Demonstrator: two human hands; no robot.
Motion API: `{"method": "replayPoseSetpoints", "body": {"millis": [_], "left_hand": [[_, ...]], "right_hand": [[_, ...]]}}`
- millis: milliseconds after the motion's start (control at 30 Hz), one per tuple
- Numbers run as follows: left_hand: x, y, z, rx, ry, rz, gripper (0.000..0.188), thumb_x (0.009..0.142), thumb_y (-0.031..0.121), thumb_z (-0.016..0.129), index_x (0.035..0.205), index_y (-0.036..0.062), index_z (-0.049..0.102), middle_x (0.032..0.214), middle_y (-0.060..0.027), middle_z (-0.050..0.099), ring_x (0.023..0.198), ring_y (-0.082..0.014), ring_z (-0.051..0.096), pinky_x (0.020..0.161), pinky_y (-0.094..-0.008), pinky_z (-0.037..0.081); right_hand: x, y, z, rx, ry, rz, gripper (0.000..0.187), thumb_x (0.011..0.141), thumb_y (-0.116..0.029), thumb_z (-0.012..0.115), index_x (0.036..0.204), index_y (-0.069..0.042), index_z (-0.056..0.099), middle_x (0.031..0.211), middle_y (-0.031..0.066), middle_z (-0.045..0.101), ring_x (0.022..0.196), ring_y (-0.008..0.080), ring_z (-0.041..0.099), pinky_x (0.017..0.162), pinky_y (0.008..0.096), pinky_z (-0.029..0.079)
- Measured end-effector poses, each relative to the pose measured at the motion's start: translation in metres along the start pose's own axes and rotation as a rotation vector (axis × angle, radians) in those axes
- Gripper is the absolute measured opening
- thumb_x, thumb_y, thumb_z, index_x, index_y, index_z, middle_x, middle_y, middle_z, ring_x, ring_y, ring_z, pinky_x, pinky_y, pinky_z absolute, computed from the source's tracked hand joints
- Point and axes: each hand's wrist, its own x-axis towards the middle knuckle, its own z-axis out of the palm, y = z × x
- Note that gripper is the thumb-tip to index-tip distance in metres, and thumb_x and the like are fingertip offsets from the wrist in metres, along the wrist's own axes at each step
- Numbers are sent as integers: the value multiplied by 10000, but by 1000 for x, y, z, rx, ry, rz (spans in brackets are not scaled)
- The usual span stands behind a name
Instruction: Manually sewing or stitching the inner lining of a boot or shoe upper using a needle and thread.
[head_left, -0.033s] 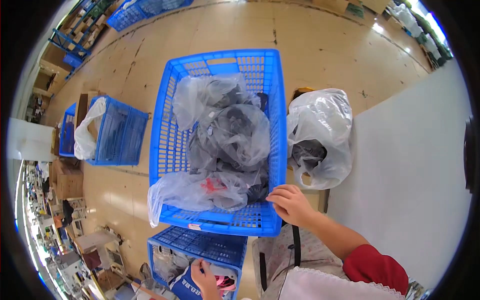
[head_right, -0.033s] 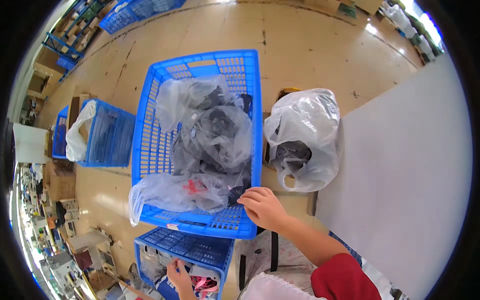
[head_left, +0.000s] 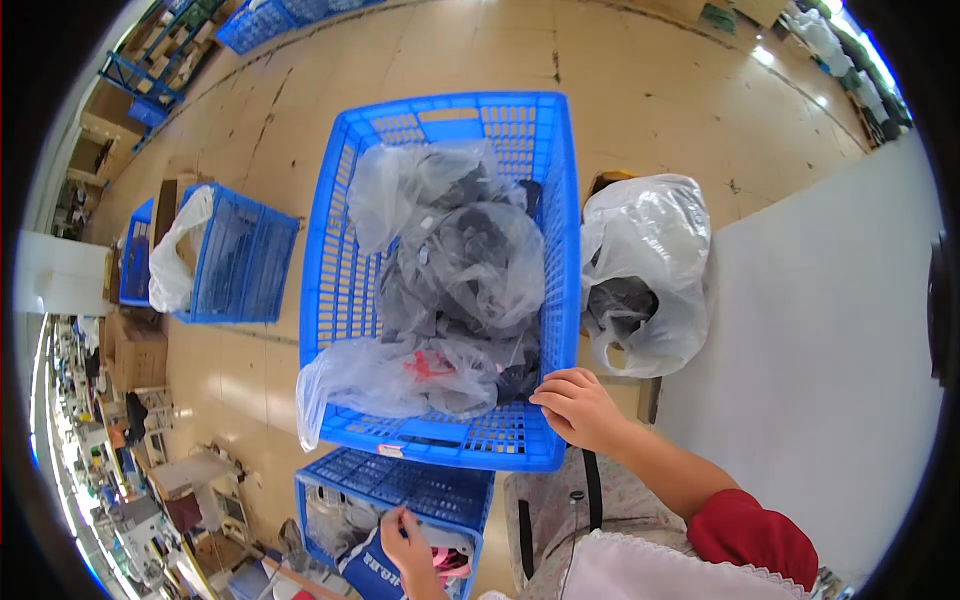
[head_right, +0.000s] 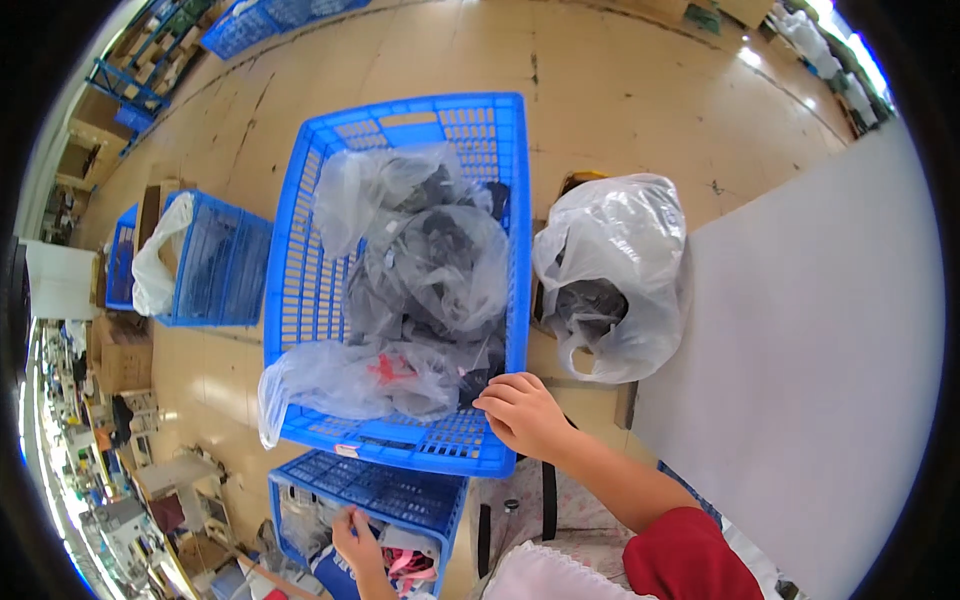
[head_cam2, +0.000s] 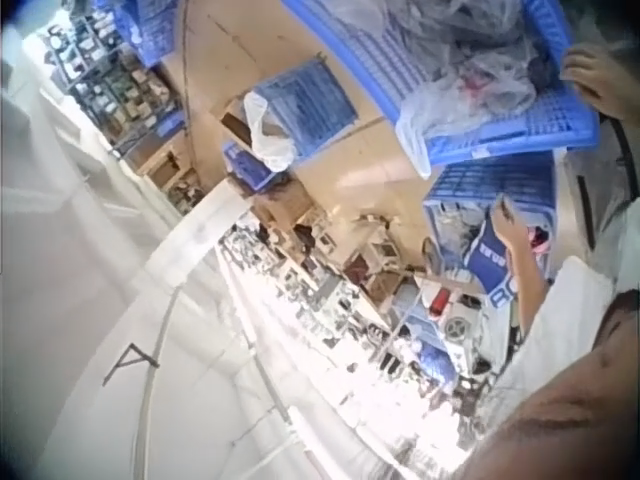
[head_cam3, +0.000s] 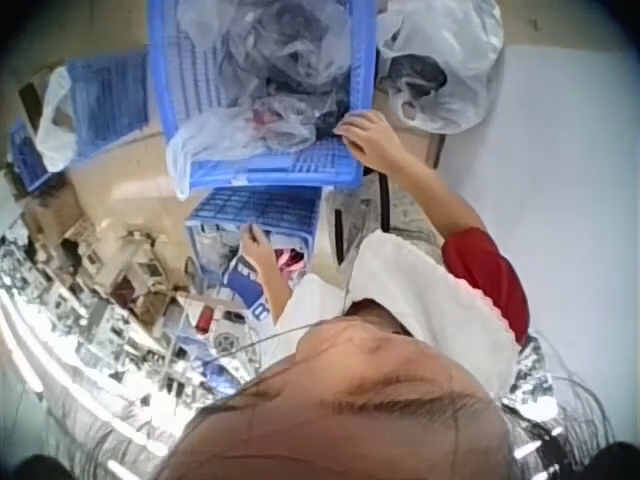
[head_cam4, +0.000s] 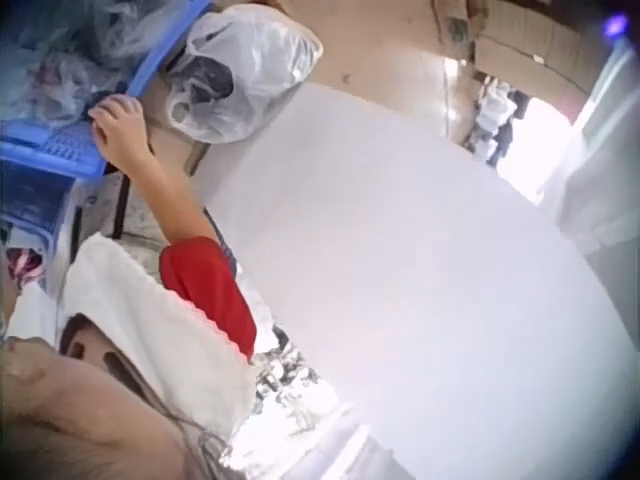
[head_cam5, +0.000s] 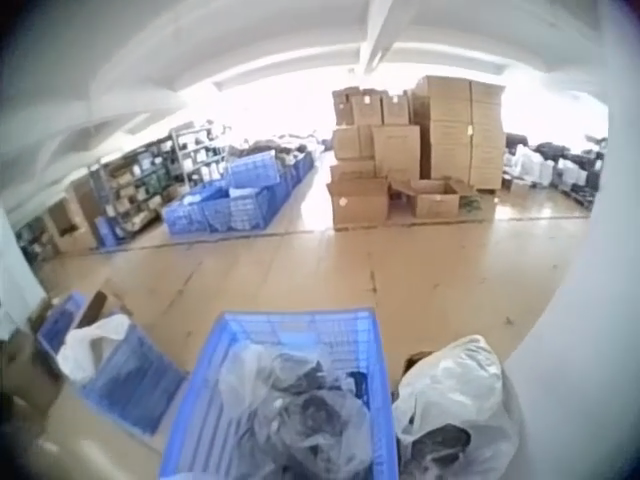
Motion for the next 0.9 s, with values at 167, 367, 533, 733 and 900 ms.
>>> {"method": "replayPoseSetpoints", "body": {"millis": [167, 367, 533, 733, 900], "left_hand": [[65, 16, 44, -101, 29, 146, 70, 843, -2, 534, 907, -25, 552, 801, -125, 597, 686, -194, 592, 637, -303, 467], [120, 7, 90, -128, 5, 254, 86, 875, 28, 526, 936, -27, 550, 830, -103, 599, 705, -165, 584, 669, -273, 467], [128, 5, 104, -91, -32, 261, 99, 840, 10, 548, 934, -13, 565, 806, -108, 615, 687, -194, 583, 640, -290, 463], [133, 7, 107, -15, -55, 473, 77, 799, -3, 560, 872, 18, 569, 753, -106, 621, 647, -251, 586, 571, -329, 465], [137, 12, 105, -34, -25, 494, 97, 767, -37, 567, 854, 5, 561, 761, -119, 614, 648, -275, 589, 566, -355, 465]], "right_hand": [[-7, 28, 30, -272, -246, -132, 186, 706, -153, 623, 882, -93, 610, 886, 27, 598, 1022, 210, 500, 972, 364, 340], [16, 15, 31, -334, -457, 9, 161, 697, -132, 603, 853, -93, 607, 819, 54, 579, 906, 219, 529, 866, 358, 390], [73, 0, 70, -401, -625, 311, 275, 683, -154, 647, 949, -114, 589, 934, 60, 567, 967, 256, 527, 814, 406, 430], [96, 47, 218, -588, -929, 292, 582, 728, -123, 642, 1277, -179, 459, 1459, 133, 226, 1318, 429, 223, 907, 654, 326], [67, 89, 277, -277, -1107, 281, 560, 669, -168, 693, 1199, -169, 514, 1298, 139, 454, 1124, 378, 498, 896, 468, 445]]}}
